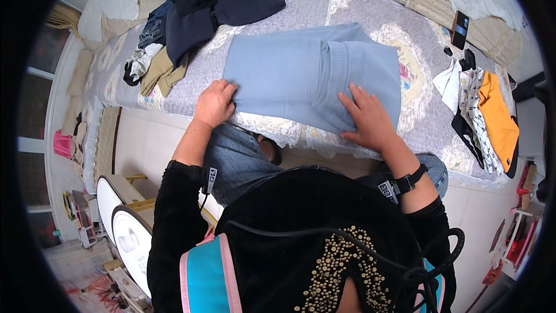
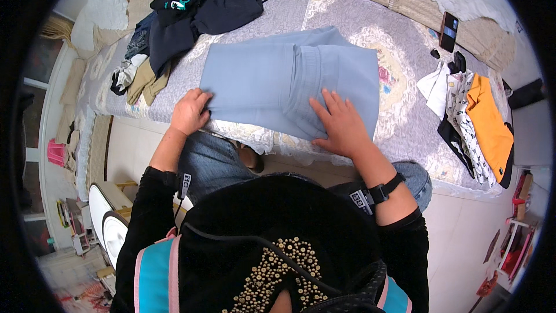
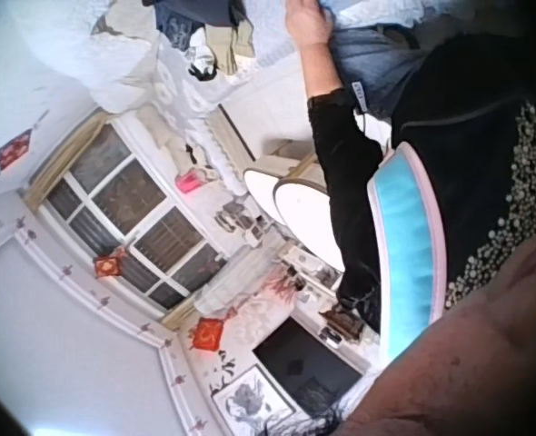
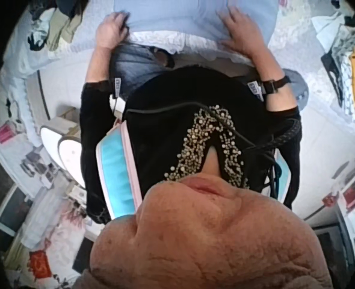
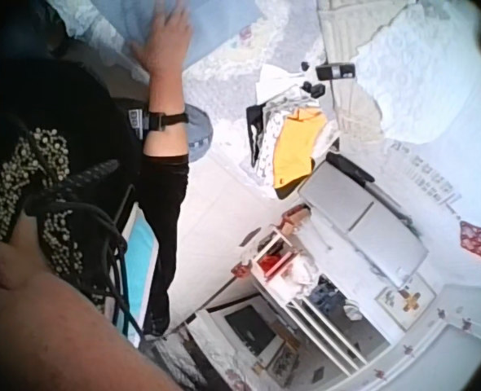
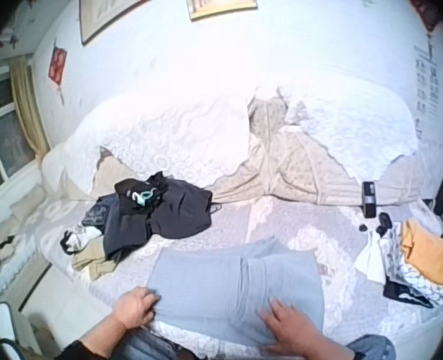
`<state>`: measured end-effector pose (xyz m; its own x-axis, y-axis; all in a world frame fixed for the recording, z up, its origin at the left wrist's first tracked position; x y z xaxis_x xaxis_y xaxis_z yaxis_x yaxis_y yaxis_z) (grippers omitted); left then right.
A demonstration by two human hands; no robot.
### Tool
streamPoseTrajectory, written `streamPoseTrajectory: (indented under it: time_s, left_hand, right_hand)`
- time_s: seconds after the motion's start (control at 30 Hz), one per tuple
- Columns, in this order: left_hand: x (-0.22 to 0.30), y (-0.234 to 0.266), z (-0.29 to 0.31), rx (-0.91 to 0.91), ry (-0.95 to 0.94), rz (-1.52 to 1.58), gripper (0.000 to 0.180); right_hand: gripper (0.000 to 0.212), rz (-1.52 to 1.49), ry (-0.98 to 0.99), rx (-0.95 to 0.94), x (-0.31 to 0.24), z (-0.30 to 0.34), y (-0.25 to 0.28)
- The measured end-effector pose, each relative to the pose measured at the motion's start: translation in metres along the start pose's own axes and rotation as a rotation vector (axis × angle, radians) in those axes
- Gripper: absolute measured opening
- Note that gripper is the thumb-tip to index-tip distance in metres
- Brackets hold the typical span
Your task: The person folds a pair of black pants and then a pair of light blue sweatpants on a bed. Each garment is laid flat, folded in half lengthwise, then folded into thirds, and placed on a growing stack of folded clothes.
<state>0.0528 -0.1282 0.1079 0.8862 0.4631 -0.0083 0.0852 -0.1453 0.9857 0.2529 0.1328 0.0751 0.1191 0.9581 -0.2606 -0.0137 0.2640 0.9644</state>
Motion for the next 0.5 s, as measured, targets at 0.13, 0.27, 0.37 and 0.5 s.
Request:
streamPoseTrajectory:
  time_s: [0.13,0.27,0.37,0.5]
  left_hand:
    - [0.008,0.000,-0.005,0.038,-0.101,-0.035,0.040]
    - [-0.017,-0.010,0.001,-0.030,0.047,-0.150,0.026]
    - [-0.023,-0.017,0.009,-0.056,0.102,-0.157,0.023]
    - [-0.043,-0.028,0.015,-0.174,0.269,0.028,0.027]
  right_hand:
    - [0.098,-0.011,0.003,-0.002,0.001,0.000,0.001]
    - [0.098,0.001,0.013,-0.008,0.001,0.000,-0.001]
    - [0.098,-0.007,0.015,-0.004,0.001,-0.001,0.000]
    - [0.098,0.007,0.015,0.001,0.000,0.000,0.002]
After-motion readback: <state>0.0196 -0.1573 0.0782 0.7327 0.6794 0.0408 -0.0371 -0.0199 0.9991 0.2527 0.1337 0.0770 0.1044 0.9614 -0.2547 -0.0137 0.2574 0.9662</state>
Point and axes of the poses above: each hand's wrist, its own z-axis away from the middle knuckle, its own y-axis out of the back of the hand, x = y × z, the point moved 10 cm from there along -z, towards the middle knuckle, and after that the axes turned 8 degrees about -y, right-handed, at the moved point
